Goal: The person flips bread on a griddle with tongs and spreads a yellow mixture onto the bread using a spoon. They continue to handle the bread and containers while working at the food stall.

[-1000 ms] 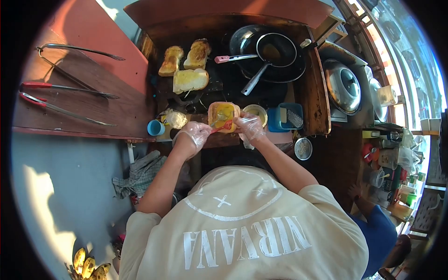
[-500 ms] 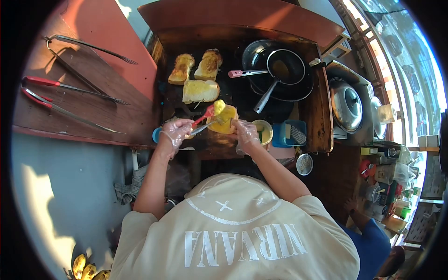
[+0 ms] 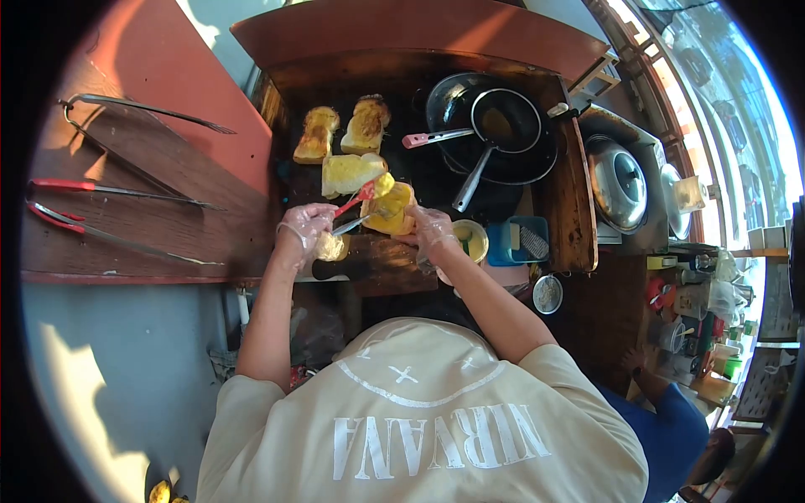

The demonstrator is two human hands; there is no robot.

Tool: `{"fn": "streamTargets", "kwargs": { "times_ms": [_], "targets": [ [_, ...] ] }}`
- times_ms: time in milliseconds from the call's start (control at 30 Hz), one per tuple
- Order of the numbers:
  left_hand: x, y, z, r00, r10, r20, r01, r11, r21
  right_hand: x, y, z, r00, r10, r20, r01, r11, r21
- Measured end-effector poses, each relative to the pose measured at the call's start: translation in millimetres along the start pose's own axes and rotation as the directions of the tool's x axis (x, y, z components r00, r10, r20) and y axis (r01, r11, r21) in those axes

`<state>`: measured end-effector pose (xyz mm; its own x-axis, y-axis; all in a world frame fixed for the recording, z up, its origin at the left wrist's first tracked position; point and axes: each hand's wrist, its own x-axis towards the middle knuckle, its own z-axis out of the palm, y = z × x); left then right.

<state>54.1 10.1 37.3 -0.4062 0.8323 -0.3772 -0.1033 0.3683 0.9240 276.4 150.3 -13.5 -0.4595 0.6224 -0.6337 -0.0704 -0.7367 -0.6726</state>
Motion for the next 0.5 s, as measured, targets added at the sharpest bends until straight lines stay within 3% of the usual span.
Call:
{"fn": "streamTargets", "kwargs": {
  "times_ms": [67,133,233,267,333,367,433,500],
  "targets": [
    [9.8,-2.2,-9.8,0.999,-0.001,-0.033,-0.001,0.998,-0.07,-0.2,-3.1,1.7,1.0,0.014,-0.001,-0.014,1.0,0.017],
    [22.5,-2.0,-18.5,0.999,0.005,-0.042,-0.003,0.999,0.041,4.4,-3.6,0.4,0.999,0.024,0.031,-0.025,0.999,0.034],
    [41.7,-5.2,-16.6,0.953,0.254,-0.167,-0.158,0.884,0.439,1.0,-6.8,1.7,0.999,0.029,0.037,-0.029,1.0,0.008],
    [51.1,-11.5,-18.0,0.954,0.251,-0.166,-0.156,0.884,0.441,-3.3,-7.8,2.2,0.999,0.031,0.036,-0.032,0.999,0.01],
    [69.0,-33.2,-21.1,0.825,0.563,-0.048,-0.291,0.497,0.818,-14.3,-8.6,-2.7,1.0,0.02,0.022,-0.019,0.998,-0.052],
    [60.0,-23.8,-19.2,0.82,0.57,0.042,-0.281,0.338,0.898,-16.1,-5.5,-9.0,0.999,0.028,0.024,-0.027,0.998,-0.054],
    [39.1,-8.6,-26.4,0.828,0.551,0.104,-0.295,0.27,0.916,-16.5,2.4,-25.4,0.997,0.064,0.032,-0.064,0.998,0.024],
    [35.2,-11.5,-32.5,0.831,0.53,0.168,-0.317,0.203,0.926,-20.9,8.5,-38.5,0.996,0.088,0.021,-0.088,0.996,-0.011]
  ]
}}
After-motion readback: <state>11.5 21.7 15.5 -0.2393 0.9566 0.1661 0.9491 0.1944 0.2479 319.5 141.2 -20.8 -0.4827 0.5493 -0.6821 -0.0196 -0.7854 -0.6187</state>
